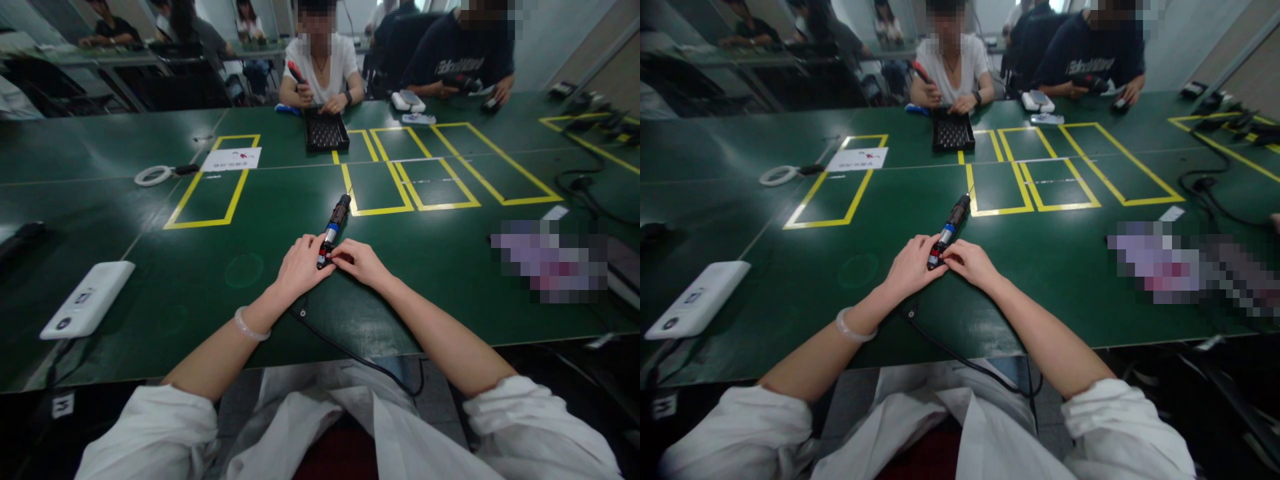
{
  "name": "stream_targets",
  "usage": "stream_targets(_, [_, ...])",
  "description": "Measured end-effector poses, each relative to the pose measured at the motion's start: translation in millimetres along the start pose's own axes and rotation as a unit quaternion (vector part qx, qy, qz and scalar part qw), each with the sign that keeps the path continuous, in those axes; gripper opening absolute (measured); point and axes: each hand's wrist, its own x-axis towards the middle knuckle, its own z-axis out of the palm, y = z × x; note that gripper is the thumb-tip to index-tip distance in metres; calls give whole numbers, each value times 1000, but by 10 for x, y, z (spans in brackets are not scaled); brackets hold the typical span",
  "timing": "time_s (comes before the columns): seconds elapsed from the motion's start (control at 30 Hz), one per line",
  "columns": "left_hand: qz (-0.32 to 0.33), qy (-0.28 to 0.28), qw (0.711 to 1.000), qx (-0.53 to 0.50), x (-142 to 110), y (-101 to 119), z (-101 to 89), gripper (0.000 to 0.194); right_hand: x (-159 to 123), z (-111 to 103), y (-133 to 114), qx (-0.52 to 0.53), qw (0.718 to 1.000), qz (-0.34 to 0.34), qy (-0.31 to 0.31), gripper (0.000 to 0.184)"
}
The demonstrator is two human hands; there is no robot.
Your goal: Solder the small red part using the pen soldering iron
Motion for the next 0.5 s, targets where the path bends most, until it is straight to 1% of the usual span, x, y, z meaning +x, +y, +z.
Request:
stream_targets(0.13, [-4,8,1000,2,-6,8,5,62,-8,2,-32,3,1000,-5,-2,10])
stream_targets(0.27, [-17,13,1000,2,2,27,15,60,-12,-2,-66,27,999,22,-7,13])
stream_targets(0.37, [-27,4,1000,0,15,33,13,59,-11,-1,-71,41,998,39,-4,16])
stream_targets(0.5, [-27,-9,1000,-4,28,10,-19,61,-22,-12,-31,33,998,47,8,15])
